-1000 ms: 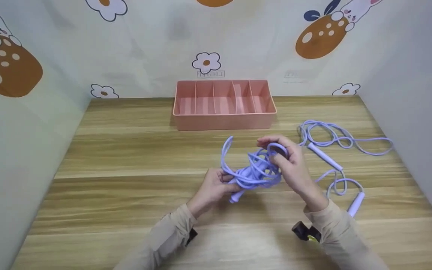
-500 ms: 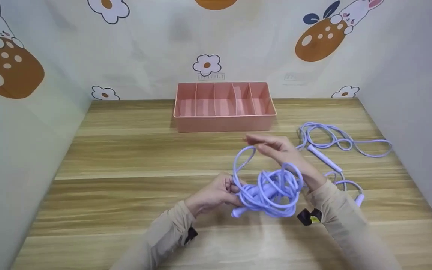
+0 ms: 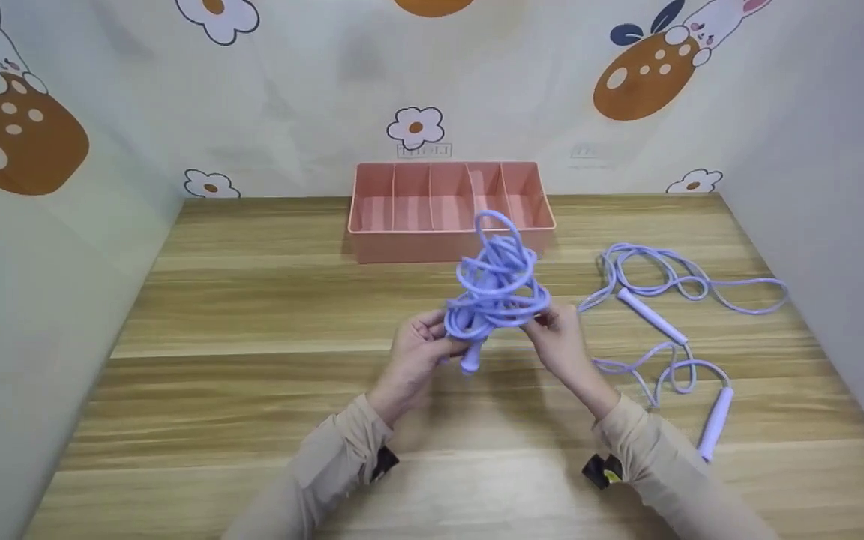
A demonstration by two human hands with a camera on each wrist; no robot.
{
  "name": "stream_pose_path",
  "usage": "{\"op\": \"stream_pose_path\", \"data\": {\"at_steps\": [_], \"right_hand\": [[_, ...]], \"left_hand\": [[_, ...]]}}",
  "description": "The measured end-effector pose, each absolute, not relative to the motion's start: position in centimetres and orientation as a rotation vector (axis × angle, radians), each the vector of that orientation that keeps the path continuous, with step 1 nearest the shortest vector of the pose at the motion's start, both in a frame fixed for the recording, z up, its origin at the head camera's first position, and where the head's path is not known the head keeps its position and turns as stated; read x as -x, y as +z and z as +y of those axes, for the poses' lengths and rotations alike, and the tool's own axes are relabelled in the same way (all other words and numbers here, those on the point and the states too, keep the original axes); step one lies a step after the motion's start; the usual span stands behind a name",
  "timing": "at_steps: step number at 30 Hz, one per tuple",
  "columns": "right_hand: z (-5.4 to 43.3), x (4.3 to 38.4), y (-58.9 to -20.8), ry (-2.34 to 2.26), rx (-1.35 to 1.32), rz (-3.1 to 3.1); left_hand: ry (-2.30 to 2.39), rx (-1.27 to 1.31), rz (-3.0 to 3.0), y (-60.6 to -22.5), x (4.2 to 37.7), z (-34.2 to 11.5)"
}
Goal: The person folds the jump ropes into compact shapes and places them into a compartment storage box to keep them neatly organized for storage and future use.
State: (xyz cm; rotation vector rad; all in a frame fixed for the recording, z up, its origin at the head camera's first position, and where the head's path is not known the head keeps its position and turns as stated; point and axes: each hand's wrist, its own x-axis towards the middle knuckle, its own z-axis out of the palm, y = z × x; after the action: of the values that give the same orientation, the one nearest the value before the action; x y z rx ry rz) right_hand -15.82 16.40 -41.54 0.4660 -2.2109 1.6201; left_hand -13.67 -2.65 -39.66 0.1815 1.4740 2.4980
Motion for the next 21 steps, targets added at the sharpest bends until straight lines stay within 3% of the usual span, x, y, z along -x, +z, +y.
{"op": "stream_pose_path", "data": {"at_steps": [3,8,14,21], "right_hand": [[16.4,14.7,-41.1,1.428,-0.463,-2.275],[16.7,13.4,-41.3,0.931,-0.780,-2.129],[16.4,11.6,-39.5,0.245,-1.091,-1.890],[15.5,9.3,-36.1,-0.081,-1.352,-1.767]], "left_hand": [[2.648,0.001,1.462,-39.9,14.3,-2.7],[2.769,0.160,1.492,-40.5,15.0,-3.1],[2.830,0.140,1.702,-42.0,15.9,-3.4],[2.671,0.100,2.105,-41.4,15.5,-2.8]]}}
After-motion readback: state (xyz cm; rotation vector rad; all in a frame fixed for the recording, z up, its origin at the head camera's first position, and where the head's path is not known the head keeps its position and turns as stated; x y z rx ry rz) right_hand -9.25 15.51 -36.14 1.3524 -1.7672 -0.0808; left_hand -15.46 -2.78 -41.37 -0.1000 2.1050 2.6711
